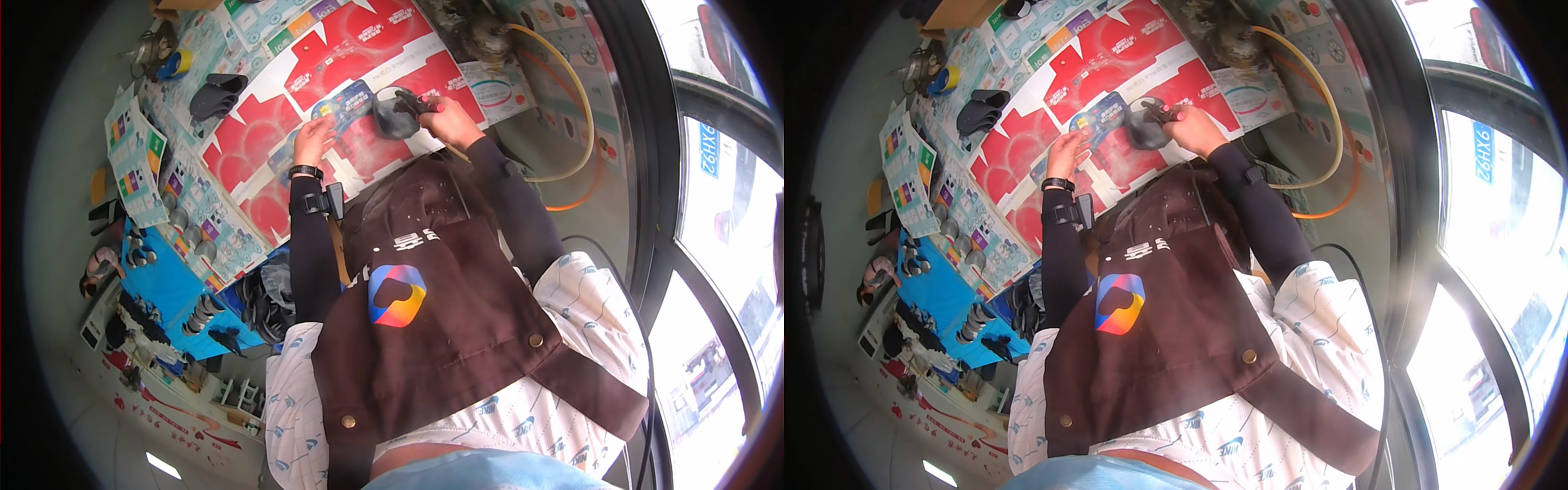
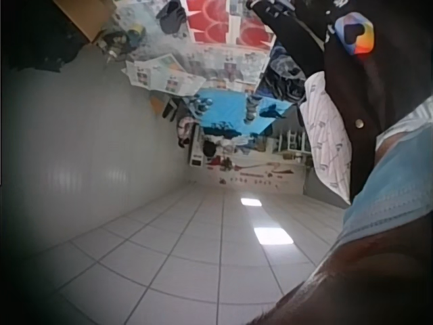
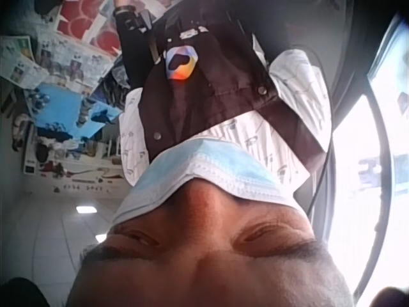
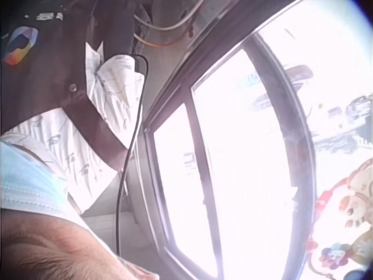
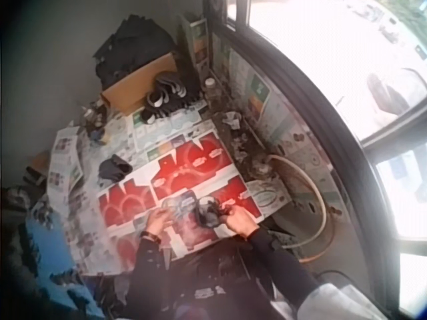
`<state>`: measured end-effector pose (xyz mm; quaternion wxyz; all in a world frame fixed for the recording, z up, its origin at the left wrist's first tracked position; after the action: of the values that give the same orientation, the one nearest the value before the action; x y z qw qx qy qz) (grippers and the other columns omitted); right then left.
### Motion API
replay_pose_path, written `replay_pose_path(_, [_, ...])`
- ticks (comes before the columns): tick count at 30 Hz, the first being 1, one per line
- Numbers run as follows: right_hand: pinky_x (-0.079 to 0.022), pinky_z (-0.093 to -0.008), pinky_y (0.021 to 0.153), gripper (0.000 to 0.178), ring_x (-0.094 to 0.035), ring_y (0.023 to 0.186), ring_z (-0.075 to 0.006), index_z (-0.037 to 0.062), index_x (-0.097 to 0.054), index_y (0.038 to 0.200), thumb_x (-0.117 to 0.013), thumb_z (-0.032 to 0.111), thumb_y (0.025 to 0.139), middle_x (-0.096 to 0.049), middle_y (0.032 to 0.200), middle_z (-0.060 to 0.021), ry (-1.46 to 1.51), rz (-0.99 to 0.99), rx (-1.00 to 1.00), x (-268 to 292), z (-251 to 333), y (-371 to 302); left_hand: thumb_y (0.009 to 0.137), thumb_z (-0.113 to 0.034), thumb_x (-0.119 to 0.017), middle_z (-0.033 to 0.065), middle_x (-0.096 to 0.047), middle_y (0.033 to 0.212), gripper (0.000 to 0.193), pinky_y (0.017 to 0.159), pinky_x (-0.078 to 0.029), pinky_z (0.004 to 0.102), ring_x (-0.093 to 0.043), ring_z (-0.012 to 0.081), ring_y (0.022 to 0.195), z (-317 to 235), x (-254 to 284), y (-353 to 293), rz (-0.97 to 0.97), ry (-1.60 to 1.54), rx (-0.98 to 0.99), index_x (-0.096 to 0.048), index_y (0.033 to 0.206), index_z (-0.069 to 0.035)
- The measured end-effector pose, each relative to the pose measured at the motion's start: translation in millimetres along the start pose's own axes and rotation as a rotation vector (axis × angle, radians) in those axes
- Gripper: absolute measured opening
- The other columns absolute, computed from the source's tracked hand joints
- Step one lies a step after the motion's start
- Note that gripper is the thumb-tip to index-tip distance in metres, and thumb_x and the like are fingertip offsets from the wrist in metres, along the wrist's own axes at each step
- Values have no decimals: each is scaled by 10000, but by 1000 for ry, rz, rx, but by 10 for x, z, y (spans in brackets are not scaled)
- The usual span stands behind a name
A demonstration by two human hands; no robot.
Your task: Apply adhesive or sealant to shoe components using a specialized applicator tool.
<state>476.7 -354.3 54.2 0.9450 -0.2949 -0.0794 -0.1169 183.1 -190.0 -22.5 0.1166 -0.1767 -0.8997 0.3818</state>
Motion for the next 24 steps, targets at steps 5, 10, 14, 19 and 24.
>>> replay_pose_path(5, [-490,-465,727,308,-632,799,-420,-3,-646,925,-612,257,763,-660,818,-240,-2,241,-101,-103,-129,-1,938,-230,-680,97,-676,1136,357,798,-540,322,-675,196,972,-22,-96,-12,10,23,32,-583,1211,-22])
replay_pose_path(10, [-481,-418,685,268,-629,740,-341,-15,-639,915,-620,215,780,-657,781,-190,-147,264,19,-39,-60,-79,941,-262,-679,99,-659,1164,385,845,-528,329,-658,201,1019,69,-93,-10,20,31,63,-573,1234,-36])
replay_pose_path(14, [-482,-407,673,261,-649,712,-306,-10,-639,947,-628,191,781,-664,766,-174,-254,49,102,96,-122,-54,950,-271,-661,95,-663,1160,375,844,-520,328,-661,196,1004,101,-328,22,38,85,78,-575,1236,-43])
replay_pose_path(19, [-475,-379,664,248,-611,675,-248,-9,-649,971,-637,149,780,-646,740,-150,-126,162,97,-57,-85,-62,946,-210,-642,55,-722,1004,277,728,-533,266,-685,138,819,192,-542,115,59,182,104,-649,1150,-21])
replay_pose_path(24, [-478,-392,687,267,-638,739,-301,-2,-647,984,-643,166,777,-651,775,-190,-274,252,36,11,-232,-112,953,-282,-651,32,-719,998,284,782,-516,272,-664,126,877,290,-761,319,136,329,67,-695,1094,-39])
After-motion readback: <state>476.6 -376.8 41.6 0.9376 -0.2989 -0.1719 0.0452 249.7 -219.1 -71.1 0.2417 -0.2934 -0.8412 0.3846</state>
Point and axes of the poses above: each hand's wrist, its own y-axis towards the middle knuckle, its own x-axis out of the back of the hand, z = x × y, the point moved 5 cm from there along y, towards the middle knuckle
